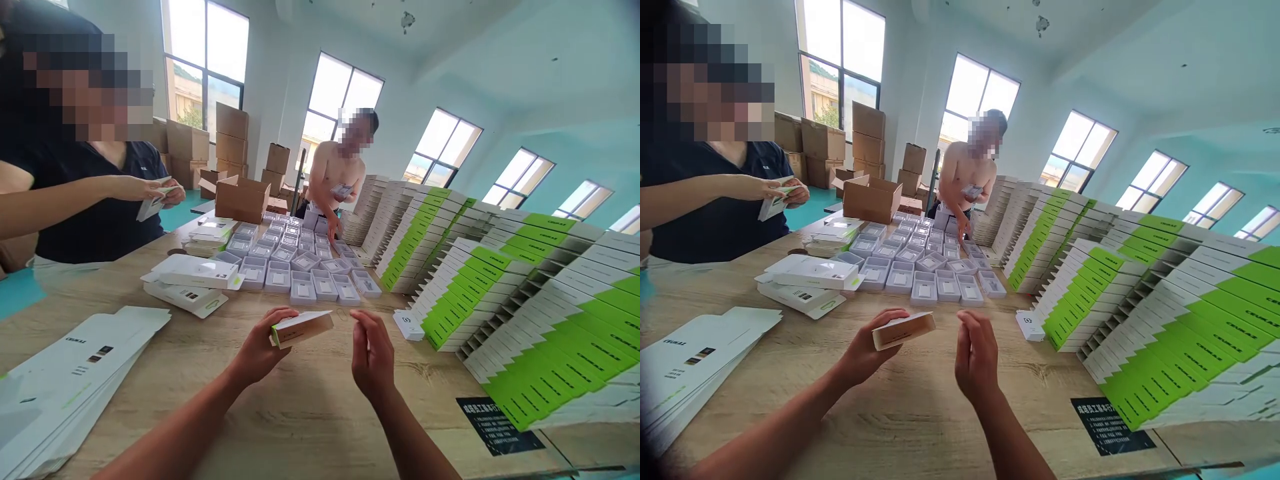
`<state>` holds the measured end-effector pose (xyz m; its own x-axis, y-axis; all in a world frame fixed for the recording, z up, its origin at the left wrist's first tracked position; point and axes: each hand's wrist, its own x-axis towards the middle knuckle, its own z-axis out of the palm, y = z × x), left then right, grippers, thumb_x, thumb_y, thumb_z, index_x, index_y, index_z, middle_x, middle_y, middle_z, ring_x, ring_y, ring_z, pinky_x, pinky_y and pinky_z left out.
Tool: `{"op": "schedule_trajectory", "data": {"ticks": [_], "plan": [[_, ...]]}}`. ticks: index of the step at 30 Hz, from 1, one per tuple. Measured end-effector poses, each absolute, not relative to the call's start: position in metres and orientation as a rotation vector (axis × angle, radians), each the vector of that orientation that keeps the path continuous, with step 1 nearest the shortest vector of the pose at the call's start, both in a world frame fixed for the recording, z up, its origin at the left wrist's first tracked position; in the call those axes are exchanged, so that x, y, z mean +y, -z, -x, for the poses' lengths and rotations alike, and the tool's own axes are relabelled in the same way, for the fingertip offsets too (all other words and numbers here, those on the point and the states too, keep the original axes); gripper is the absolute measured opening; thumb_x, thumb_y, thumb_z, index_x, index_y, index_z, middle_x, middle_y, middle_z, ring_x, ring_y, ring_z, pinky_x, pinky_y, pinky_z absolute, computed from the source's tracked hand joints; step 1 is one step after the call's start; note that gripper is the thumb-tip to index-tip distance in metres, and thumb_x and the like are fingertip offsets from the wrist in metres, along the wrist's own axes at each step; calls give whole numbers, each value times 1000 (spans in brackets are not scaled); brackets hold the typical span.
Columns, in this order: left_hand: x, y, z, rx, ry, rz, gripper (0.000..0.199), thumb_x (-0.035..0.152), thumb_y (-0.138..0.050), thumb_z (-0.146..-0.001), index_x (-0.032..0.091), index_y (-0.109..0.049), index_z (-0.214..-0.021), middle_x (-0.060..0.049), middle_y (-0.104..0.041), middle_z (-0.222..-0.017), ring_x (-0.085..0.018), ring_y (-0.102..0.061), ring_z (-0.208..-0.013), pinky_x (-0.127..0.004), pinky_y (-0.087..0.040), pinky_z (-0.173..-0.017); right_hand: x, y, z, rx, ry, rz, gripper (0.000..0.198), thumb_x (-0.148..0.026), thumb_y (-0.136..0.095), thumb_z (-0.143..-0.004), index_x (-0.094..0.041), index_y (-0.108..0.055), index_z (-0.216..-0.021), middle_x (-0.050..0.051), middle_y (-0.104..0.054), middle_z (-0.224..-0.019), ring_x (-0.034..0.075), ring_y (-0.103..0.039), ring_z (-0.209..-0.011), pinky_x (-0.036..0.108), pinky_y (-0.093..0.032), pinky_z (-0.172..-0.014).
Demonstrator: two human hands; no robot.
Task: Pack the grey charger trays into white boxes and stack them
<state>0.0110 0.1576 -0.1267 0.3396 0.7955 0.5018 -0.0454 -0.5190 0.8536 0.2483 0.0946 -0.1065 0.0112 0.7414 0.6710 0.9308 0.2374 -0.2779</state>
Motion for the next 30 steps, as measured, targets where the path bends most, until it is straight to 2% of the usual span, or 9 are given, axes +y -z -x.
{"op": "schedule_trajectory", "data": {"ticks": [2, 4, 8, 13, 17, 21, 26, 28, 30], "plan": [[160, 127, -11, 704, -1274, -1731, 40, 20, -68, -77, 20, -67, -117, -11, -66, -125, -30, -60, -121, -41, -48, -102, 138, 124, -276, -1743, 253, 1720, 38, -20, -36, -102, -18, -58, -133, 15, -61, -136, 27, -52, -132, 48, -43, -111], [162, 126, -11, 716, -1274, -1726, 40, 18, -66, -77, 20, -67, -116, -10, -67, -124, -29, -61, -120, -40, -48, -101, 176, 135, -301, -1764, 187, 1846, 33, -22, -47, -99, -20, -62, -129, 15, -59, -139, 29, -52, -133, 49, -41, -113], [161, 126, -13, 689, -1279, -1732, 41, 16, -67, -73, 20, -69, -114, -10, -67, -122, -29, -61, -119, -40, -47, -102, 216, 142, -338, -1818, 87, 2028, 32, -34, -63, -97, -20, -62, -126, 11, -59, -137, 28, -58, -123, 52, -48, -105], [161, 131, -17, 645, -1258, -1778, 46, 10, -64, -70, 20, -68, -115, -10, -66, -121, -27, -61, -118, -38, -48, -100, 219, 142, -357, -1817, 40, 2162, 30, -38, -64, -97, -17, -64, -117, 8, -66, -121, 23, -66, -105, 45, -55, -92], [163, 135, -20, 624, -1242, -1820, 49, 6, -61, -69, 19, -67, -116, -9, -66, -120, -27, -62, -115, -38, -48, -98, 218, 136, -354, -1668, 72, 2249, 30, -42, -64, -95, -15, -65, -109, 6, -68, -106, 20, -67, -92, 39, -55, -84], [162, 133, -19, 588, -1270, -1835, 46, 10, -64, -72, 19, -67, -117, -11, -66, -121, -28, -63, -116, -39, -50, -96, 176, 124, -351, -1558, 159, 2215, 38, -48, -58, -91, -14, -61, -107, 10, -68, -102, 24, -67, -94, 37, -53, -82], [159, 127, -18, 518, -1317, -1886, 43, 15, -71, -75, 19, -67, -117, -13, -66, -122, -29, -63, -117, -42, -49, -102, 50, 141, -347, -1538, 234, 2173, 48, -60, -55, -86, -15, -60, -104, 21, -61, -129, 36, -60, -120, 48, -48, -100], [159, 125, -19, 486, -1322, -1915, 41, 18, -72, -76, 19, -68, -117, -14, -67, -121, -29, -63, -117, -43, -49, -102, 4, 156, -336, -1549, 246, 2181, 53, -65, -53, -88, -16, -63, -105, 24, -57, -137, 40, -59, -123, 52, -48, -101], [158, 124, -20, 464, -1325, -1942, 41, 19, -72, -78, 19, -67, -118, -14, -68, -121, -29, -63, -118, -43, -49, -103, -24, 163, -321, -1625, 181, 2159, 55, -66, -52, -90, -18, -64, -112, 23, -57, -141, 39, -60, -124, 52, -50, -101]]}}
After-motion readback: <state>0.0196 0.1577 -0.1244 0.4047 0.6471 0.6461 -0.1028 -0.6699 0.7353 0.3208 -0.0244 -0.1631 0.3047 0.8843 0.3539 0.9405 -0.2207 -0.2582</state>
